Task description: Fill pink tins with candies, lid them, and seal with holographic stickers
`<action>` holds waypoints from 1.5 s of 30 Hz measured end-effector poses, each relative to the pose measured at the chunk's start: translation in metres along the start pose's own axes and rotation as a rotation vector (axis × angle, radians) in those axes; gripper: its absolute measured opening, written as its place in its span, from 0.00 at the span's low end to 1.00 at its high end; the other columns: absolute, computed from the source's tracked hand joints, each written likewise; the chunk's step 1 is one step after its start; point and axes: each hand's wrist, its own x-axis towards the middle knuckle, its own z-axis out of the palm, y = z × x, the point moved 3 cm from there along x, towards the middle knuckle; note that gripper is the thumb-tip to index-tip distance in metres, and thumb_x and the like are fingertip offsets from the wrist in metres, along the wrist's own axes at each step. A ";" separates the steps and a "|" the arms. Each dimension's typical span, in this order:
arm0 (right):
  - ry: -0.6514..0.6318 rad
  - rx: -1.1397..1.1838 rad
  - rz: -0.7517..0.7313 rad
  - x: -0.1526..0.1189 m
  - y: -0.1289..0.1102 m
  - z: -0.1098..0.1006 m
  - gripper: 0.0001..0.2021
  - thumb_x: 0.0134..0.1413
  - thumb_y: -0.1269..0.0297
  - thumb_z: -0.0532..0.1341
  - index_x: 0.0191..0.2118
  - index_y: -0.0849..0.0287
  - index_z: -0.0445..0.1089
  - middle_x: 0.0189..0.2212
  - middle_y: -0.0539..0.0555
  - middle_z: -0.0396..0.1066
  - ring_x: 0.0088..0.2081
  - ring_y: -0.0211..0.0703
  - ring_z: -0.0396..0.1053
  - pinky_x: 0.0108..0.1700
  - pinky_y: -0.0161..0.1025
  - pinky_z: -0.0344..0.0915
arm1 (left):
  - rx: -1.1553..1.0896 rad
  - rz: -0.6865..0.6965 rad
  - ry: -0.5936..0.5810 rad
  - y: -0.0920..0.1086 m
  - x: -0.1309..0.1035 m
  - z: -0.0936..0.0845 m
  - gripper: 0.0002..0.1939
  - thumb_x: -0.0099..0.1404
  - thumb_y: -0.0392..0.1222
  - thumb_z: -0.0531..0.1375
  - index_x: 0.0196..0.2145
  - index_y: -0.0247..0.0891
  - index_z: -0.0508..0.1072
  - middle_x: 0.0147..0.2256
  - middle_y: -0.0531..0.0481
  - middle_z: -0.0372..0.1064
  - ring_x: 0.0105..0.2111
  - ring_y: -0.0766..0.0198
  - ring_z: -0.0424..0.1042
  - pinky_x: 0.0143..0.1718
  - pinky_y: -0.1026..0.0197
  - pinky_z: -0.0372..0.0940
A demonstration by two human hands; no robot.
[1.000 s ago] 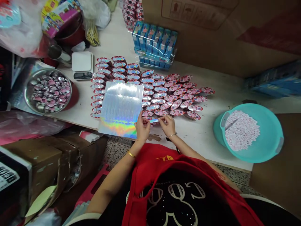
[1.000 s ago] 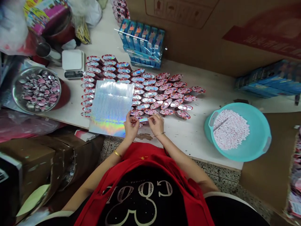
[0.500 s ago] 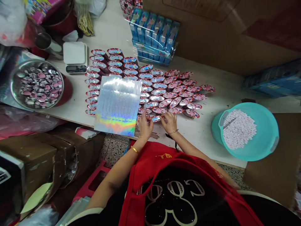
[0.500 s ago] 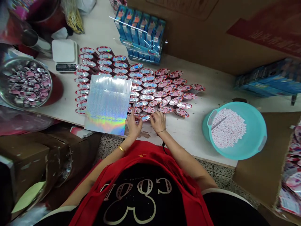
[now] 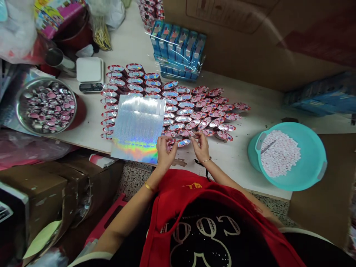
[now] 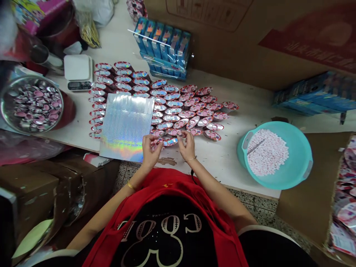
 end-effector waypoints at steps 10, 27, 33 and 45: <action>0.009 0.222 0.139 0.014 -0.013 0.011 0.16 0.55 0.48 0.58 0.28 0.56 0.64 0.25 0.49 0.63 0.29 0.39 0.59 0.34 0.37 0.59 | -0.213 -0.164 -0.059 -0.007 0.032 0.031 0.05 0.59 0.40 0.61 0.27 0.39 0.68 0.31 0.52 0.63 0.34 0.64 0.65 0.39 0.59 0.61; 0.073 -0.446 0.019 0.026 0.005 0.013 0.09 0.57 0.58 0.55 0.39 0.57 0.66 0.32 0.57 0.67 0.40 0.52 0.62 0.46 0.48 0.54 | 0.388 0.005 -0.151 -0.012 0.055 0.061 0.03 0.59 0.41 0.60 0.29 0.40 0.70 0.40 0.43 0.66 0.45 0.49 0.63 0.44 0.49 0.55; 0.051 -0.463 -0.017 0.026 0.002 0.008 0.20 0.57 0.64 0.52 0.55 0.60 0.61 0.37 0.59 0.69 0.42 0.53 0.64 0.46 0.49 0.56 | 0.295 0.066 -0.136 -0.015 0.074 0.037 0.17 0.61 0.41 0.58 0.49 0.39 0.66 0.45 0.40 0.67 0.48 0.49 0.63 0.48 0.49 0.56; 0.021 -0.412 -0.270 0.118 -0.094 0.096 0.19 0.61 0.57 0.54 0.55 0.57 0.66 0.48 0.63 0.65 0.48 0.55 0.61 0.48 0.49 0.59 | 0.549 0.518 -0.473 -0.071 0.257 -0.055 0.14 0.61 0.44 0.61 0.45 0.43 0.72 0.57 0.41 0.62 0.60 0.47 0.54 0.57 0.45 0.49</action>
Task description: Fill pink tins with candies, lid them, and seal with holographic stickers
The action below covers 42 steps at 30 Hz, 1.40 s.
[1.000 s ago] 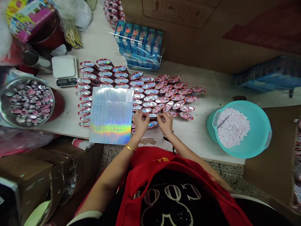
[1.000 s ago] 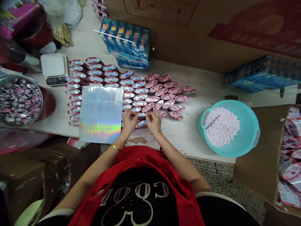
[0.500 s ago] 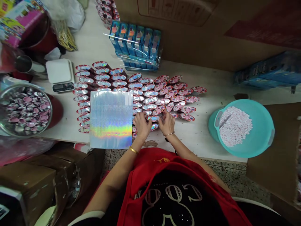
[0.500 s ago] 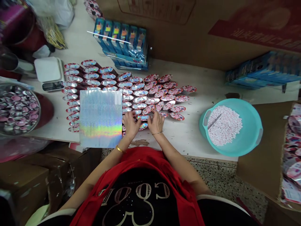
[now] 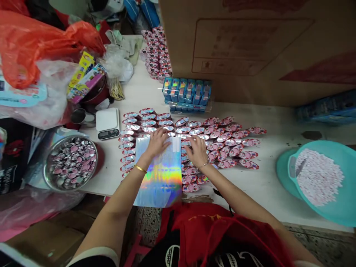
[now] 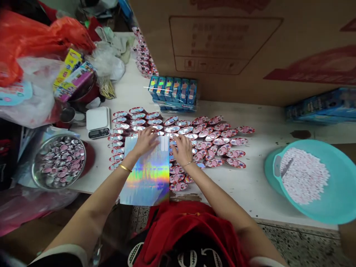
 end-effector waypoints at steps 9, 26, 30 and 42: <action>-0.256 0.163 -0.094 0.053 -0.026 0.069 0.10 0.64 0.62 0.52 0.38 0.56 0.70 0.35 0.57 0.70 0.41 0.49 0.64 0.44 0.44 0.58 | -0.126 0.037 0.027 -0.014 -0.011 -0.009 0.09 0.68 0.46 0.53 0.37 0.41 0.70 0.43 0.44 0.70 0.46 0.55 0.65 0.47 0.53 0.56; -0.344 0.537 0.180 0.065 -0.030 0.103 0.11 0.55 0.65 0.55 0.23 0.58 0.62 0.21 0.48 0.63 0.28 0.39 0.60 0.36 0.36 0.57 | -0.121 0.088 0.204 0.013 -0.114 -0.002 0.07 0.67 0.41 0.55 0.40 0.39 0.70 0.47 0.40 0.70 0.48 0.55 0.68 0.47 0.51 0.62; -0.348 0.526 0.182 0.065 -0.033 0.104 0.11 0.55 0.65 0.55 0.23 0.58 0.62 0.22 0.48 0.63 0.28 0.39 0.60 0.35 0.36 0.57 | -0.259 -0.036 0.406 0.005 -0.116 -0.016 0.12 0.66 0.42 0.55 0.47 0.38 0.66 0.41 0.42 0.69 0.42 0.58 0.69 0.42 0.55 0.65; -0.338 0.466 0.161 0.064 -0.038 0.106 0.11 0.57 0.67 0.54 0.25 0.58 0.66 0.23 0.50 0.67 0.30 0.40 0.63 0.35 0.36 0.59 | 0.136 0.116 0.139 -0.018 -0.071 0.000 0.28 0.68 0.31 0.47 0.65 0.34 0.54 0.43 0.40 0.73 0.46 0.58 0.71 0.50 0.54 0.60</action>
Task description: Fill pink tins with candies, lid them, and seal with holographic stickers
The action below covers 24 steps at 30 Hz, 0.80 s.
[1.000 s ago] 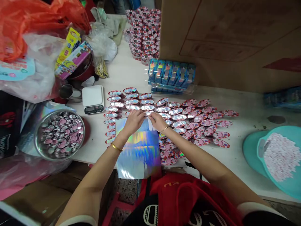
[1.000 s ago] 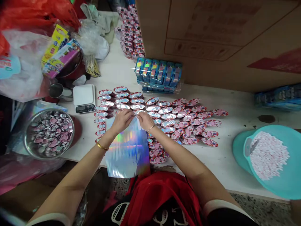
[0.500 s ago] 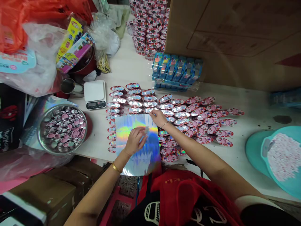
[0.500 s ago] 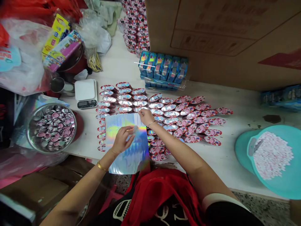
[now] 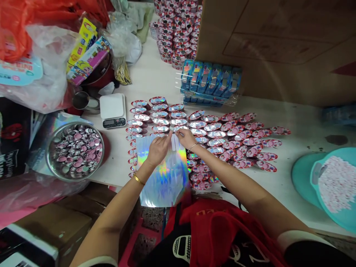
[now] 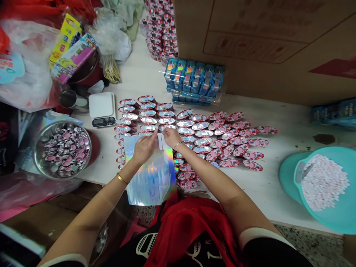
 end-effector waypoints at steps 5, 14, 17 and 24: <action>0.028 -0.132 0.004 0.004 0.004 0.007 0.10 0.57 0.70 0.54 0.26 0.58 0.67 0.26 0.52 0.69 0.32 0.43 0.66 0.37 0.38 0.60 | -0.136 -0.042 0.140 0.022 -0.043 -0.028 0.30 0.66 0.33 0.53 0.64 0.38 0.53 0.37 0.45 0.71 0.40 0.59 0.70 0.49 0.52 0.64; 0.138 -0.072 -0.198 -0.036 -0.020 -0.037 0.26 0.58 0.40 0.53 0.46 0.57 0.72 0.47 0.59 0.71 0.52 0.51 0.64 0.55 0.47 0.59 | -0.969 -0.540 0.587 0.127 -0.059 -0.105 0.38 0.59 0.38 0.65 0.62 0.50 0.54 0.32 0.55 0.63 0.31 0.68 0.65 0.37 0.63 0.67; 0.089 0.223 0.090 -0.093 -0.003 -0.075 0.37 0.56 0.32 0.42 0.42 0.58 0.74 0.40 0.58 0.73 0.45 0.49 0.69 0.47 0.45 0.65 | -1.190 -0.609 0.584 0.163 -0.049 -0.088 0.36 0.59 0.38 0.66 0.61 0.49 0.56 0.30 0.56 0.62 0.29 0.70 0.64 0.33 0.66 0.65; -0.024 0.550 0.469 -0.216 0.037 -0.097 0.26 0.43 0.36 0.61 0.30 0.58 0.71 0.26 0.52 0.70 0.28 0.40 0.66 0.30 0.37 0.60 | -1.293 -0.774 0.486 0.200 -0.060 -0.012 0.35 0.59 0.41 0.64 0.61 0.48 0.56 0.30 0.56 0.61 0.28 0.71 0.63 0.30 0.67 0.62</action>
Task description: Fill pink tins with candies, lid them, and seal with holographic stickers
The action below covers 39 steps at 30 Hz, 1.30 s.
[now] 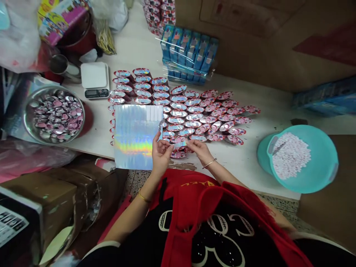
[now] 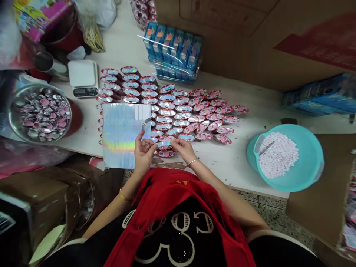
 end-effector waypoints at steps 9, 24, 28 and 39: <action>0.189 -0.719 -0.444 0.000 0.013 0.001 0.10 0.56 0.62 0.57 0.25 0.57 0.65 0.27 0.53 0.67 0.34 0.44 0.62 0.40 0.41 0.57 | 0.582 0.015 0.033 -0.051 -0.008 -0.008 0.36 0.60 0.39 0.59 0.64 0.41 0.52 0.29 0.55 0.66 0.31 0.65 0.68 0.42 0.58 0.62; 0.134 -1.173 -0.553 0.012 0.032 0.012 0.06 0.58 0.65 0.54 0.33 0.58 0.67 0.34 0.57 0.69 0.40 0.49 0.61 0.45 0.45 0.51 | 1.010 0.110 -0.076 -0.069 0.000 -0.008 0.33 0.62 0.39 0.55 0.64 0.34 0.54 0.35 0.46 0.71 0.41 0.54 0.68 0.45 0.52 0.54; 0.181 -1.064 -0.551 0.011 0.028 0.008 0.11 0.55 0.66 0.55 0.44 0.60 0.66 0.38 0.58 0.69 0.43 0.51 0.61 0.47 0.46 0.53 | 1.044 0.146 -0.008 -0.061 0.001 -0.014 0.27 0.62 0.41 0.56 0.58 0.35 0.61 0.42 0.40 0.68 0.45 0.51 0.65 0.46 0.50 0.56; 0.083 -0.226 -0.239 0.019 0.013 0.019 0.17 0.53 0.46 0.58 0.31 0.57 0.65 0.24 0.48 0.61 0.25 0.37 0.57 0.30 0.36 0.58 | 0.251 -0.044 0.065 -0.030 0.002 -0.002 0.11 0.62 0.49 0.59 0.35 0.39 0.64 0.32 0.52 0.62 0.32 0.67 0.64 0.36 0.63 0.62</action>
